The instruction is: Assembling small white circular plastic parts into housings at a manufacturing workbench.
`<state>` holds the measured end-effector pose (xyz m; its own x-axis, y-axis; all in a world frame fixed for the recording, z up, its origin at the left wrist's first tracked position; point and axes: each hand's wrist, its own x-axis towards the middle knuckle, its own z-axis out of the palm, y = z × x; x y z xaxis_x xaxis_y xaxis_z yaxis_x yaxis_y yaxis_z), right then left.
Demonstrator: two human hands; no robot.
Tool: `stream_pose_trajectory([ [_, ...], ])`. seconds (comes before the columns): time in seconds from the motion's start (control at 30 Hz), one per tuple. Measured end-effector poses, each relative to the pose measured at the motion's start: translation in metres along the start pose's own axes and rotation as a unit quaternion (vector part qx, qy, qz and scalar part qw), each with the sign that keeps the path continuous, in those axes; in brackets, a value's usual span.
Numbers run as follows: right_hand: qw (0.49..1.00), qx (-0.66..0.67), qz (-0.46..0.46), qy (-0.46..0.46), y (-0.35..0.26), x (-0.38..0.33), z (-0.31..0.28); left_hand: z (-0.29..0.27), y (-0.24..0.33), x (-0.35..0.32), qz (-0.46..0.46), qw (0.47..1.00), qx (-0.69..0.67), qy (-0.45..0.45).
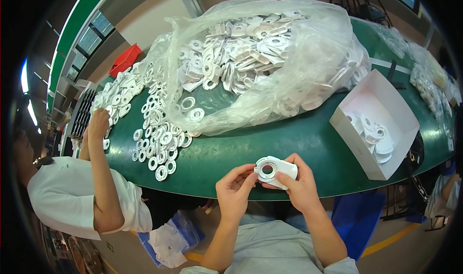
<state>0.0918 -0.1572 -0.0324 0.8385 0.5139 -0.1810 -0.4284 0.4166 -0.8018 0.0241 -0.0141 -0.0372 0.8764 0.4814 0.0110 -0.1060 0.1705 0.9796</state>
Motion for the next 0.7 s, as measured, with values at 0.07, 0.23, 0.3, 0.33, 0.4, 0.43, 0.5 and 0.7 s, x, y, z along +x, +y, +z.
stream_pose_trajectory([
  [0.07, 0.993, -0.1, -0.043, -0.055, 0.009, 0.003, -0.018, 0.0, 0.002, 0.0, 0.008, 1.0, 0.015, -0.001],
  [0.23, 0.993, -0.078, 0.016, -0.084, 0.005, -0.001, -0.001, -0.004, 0.004, 0.003, -0.026, 0.999, 0.009, -0.028],
  [0.3, 0.993, -0.074, 0.01, -0.086, 0.006, -0.003, 0.001, -0.007, 0.003, 0.004, -0.015, 0.999, 0.024, -0.035],
  [0.33, 0.994, -0.068, 0.003, -0.085, 0.006, -0.005, 0.001, -0.007, 0.002, 0.003, -0.007, 0.998, 0.04, -0.045],
  [0.4, 0.993, -0.078, -0.001, -0.089, 0.003, -0.005, -0.001, -0.003, 0.004, 0.002, -0.005, 0.998, 0.04, -0.04],
  [0.43, 0.992, -0.087, -0.007, -0.095, 0.003, -0.005, -0.001, -0.001, 0.005, 0.001, -0.002, 0.999, 0.042, -0.034],
  [0.5, 0.992, -0.096, -0.004, -0.087, 0.001, -0.004, -0.001, 0.002, 0.006, -0.001, 0.011, 0.998, 0.043, -0.033],
  [0.7, 0.988, -0.144, -0.038, -0.046, 0.01, -0.006, 0.01, 0.0, 0.006, -0.007, 0.066, 0.992, 0.108, -0.018],
])
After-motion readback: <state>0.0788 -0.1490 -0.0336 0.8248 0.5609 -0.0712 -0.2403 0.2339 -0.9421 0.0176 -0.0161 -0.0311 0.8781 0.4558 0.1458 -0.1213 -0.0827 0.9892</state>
